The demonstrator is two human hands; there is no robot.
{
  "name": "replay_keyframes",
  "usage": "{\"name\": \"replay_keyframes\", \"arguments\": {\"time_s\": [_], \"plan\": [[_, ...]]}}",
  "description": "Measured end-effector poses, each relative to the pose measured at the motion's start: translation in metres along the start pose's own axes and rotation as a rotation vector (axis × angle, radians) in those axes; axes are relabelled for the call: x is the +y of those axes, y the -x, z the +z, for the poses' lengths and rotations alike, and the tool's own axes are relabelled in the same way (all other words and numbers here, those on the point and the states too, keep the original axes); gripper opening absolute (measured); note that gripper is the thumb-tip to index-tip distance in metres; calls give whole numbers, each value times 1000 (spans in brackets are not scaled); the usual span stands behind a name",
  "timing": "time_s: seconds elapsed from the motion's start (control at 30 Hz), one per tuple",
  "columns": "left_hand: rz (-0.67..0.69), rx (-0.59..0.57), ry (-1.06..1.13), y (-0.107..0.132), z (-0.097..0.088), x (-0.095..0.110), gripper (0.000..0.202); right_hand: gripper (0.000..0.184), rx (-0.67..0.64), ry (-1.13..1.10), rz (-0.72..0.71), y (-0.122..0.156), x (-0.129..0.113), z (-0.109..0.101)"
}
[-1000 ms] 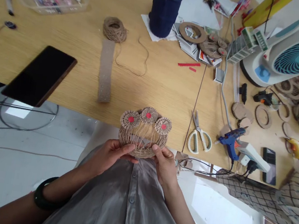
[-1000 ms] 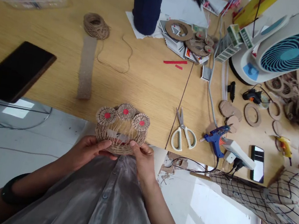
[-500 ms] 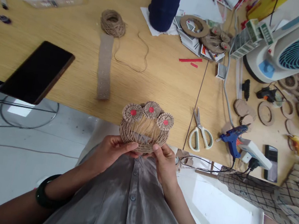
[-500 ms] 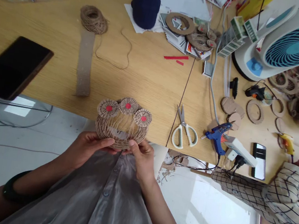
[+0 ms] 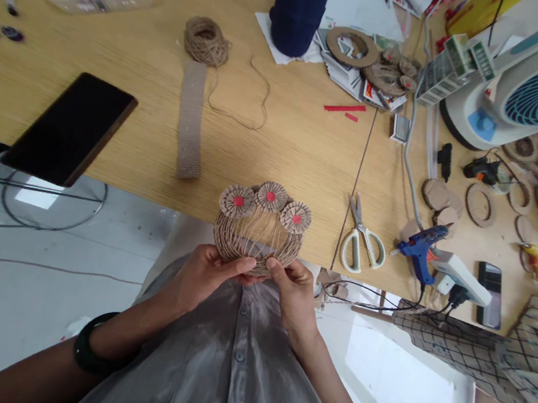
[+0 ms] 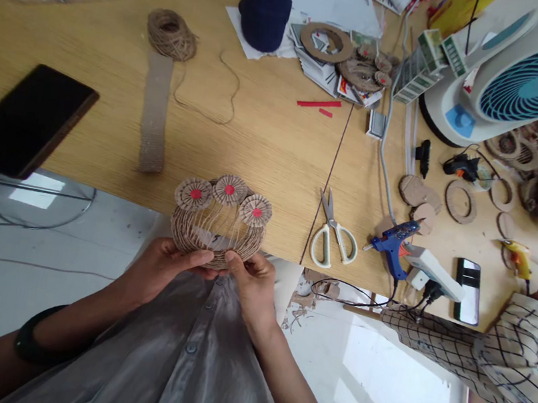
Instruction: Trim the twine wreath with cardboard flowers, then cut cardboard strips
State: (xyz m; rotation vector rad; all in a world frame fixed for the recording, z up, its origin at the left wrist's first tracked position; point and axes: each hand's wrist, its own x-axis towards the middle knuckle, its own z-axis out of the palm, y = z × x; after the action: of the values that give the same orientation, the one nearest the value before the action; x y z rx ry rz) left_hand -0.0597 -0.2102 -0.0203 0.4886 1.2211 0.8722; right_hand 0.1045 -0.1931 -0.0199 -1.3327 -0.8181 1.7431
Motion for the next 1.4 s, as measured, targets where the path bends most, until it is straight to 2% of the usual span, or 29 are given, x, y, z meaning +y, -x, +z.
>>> {"name": "replay_keyframes", "arguments": {"time_s": [0.23, 0.43, 0.63, 0.73, 0.87, 1.03, 1.27, 1.4], "plan": [[51, 3, -23, 3, 0, -1, 27, 28, -17, -45, 34, 0, 1, 4], [59, -8, -25, 3, 2, 1, 25, 23, -40, -48, 27, 1, 1, 5], [40, -104, -29, -2, -4, 1, 29, 22, -1, -32, 6, 0, 2, -1], [110, -23, -108, -5, -13, 7, 32, 21, 30, -24, 1, -1, 3, -2], [218, 94, -100, -6, -24, 18, 33, 21, 20, -11, -9, -2, 2, -2], [197, 131, -74, -7, -25, 22, 34, 25, 7, -24, -1, -3, 4, -1], [166, 57, -30, -7, -23, 24, 31, 24, -1, -70, 23, -3, 9, -3], [245, 5, -17, -9, -28, 34, 45, 25, -39, -47, -14, -1, 3, -1]]}}
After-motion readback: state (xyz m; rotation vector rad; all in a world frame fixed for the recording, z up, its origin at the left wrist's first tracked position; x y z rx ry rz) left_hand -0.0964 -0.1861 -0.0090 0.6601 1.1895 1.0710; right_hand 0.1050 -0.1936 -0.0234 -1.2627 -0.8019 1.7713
